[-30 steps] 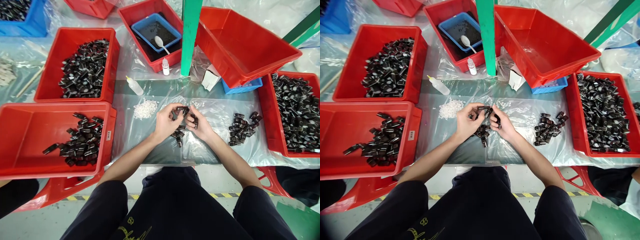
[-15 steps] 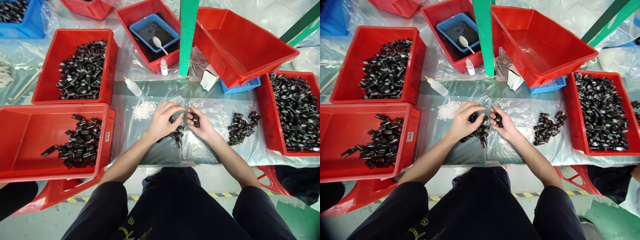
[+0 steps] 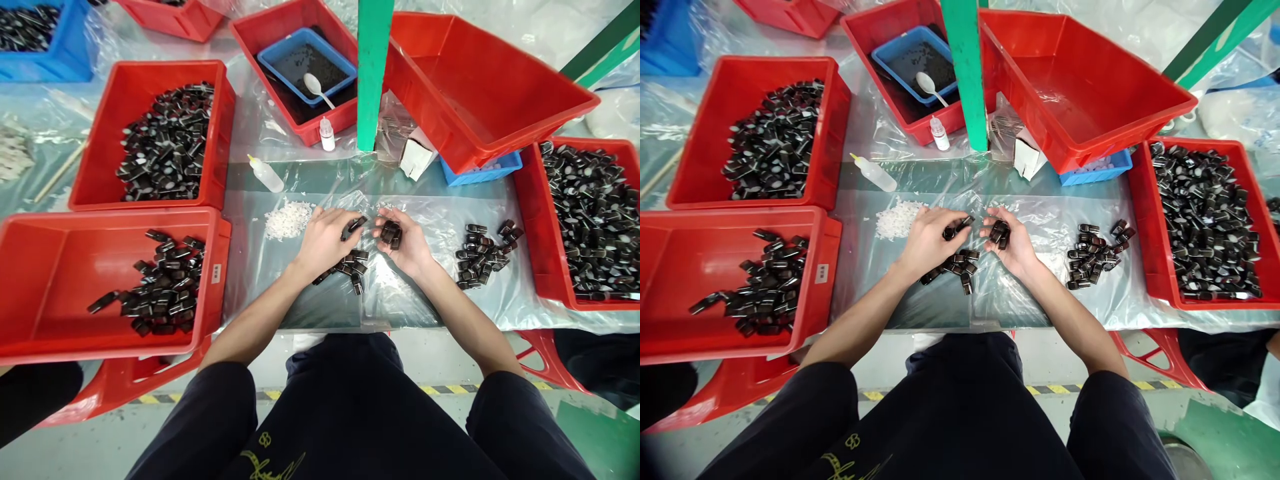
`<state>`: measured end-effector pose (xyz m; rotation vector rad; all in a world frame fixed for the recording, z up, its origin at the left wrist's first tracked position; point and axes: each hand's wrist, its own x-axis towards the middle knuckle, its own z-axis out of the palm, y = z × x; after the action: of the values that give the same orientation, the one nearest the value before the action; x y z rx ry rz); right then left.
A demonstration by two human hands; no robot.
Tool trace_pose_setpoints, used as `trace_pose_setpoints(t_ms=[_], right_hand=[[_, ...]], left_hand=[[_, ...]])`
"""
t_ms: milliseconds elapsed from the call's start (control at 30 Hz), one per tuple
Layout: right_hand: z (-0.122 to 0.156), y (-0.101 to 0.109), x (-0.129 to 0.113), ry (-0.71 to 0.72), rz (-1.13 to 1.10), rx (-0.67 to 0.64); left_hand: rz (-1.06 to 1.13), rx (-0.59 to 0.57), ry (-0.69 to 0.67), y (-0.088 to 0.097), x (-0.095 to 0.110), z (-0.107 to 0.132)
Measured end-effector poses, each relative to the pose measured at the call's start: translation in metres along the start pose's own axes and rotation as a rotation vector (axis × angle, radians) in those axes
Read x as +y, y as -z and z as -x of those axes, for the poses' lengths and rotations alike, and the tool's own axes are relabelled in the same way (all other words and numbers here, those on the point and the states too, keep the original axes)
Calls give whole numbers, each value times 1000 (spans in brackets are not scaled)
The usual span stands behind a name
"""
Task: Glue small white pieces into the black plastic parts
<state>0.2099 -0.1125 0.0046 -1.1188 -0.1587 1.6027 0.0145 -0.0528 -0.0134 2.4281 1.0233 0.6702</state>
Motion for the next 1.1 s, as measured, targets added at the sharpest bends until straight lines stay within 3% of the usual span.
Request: trace_pose_setpoints(t_ms=[100, 200, 267, 367, 500, 567, 667, 833, 933, 1100], right_hand=[[0, -1, 3, -55, 7, -53], [-1, -2, 9, -140, 63, -169], [-1, -3, 12, -162, 93, -203], [1, -4, 12, -126, 115, -178], [4, -1, 5, -19, 161, -142], [4, 3, 2, 60, 192, -147], [4, 7, 1, 163, 216, -162], [2, 8, 1, 198, 254, -179], [1, 7, 1, 157, 237, -204], [2, 5, 1, 127, 239, -200]], left_hand=[[160, 86, -81, 6, 8, 0], [224, 41, -225, 6, 16, 2], [214, 21, -251, 6, 18, 3], [203, 103, -172, 12, 12, 2], [148, 212, 30, 25, -10, -7], [83, 134, 101, 32, -22, -11], [-8, -71, 168, 41, -30, -12], [-133, -271, 268, 52, -22, -8], [-221, -321, 343, 47, -12, -8], [-326, -283, 395, 25, 1, -11]])
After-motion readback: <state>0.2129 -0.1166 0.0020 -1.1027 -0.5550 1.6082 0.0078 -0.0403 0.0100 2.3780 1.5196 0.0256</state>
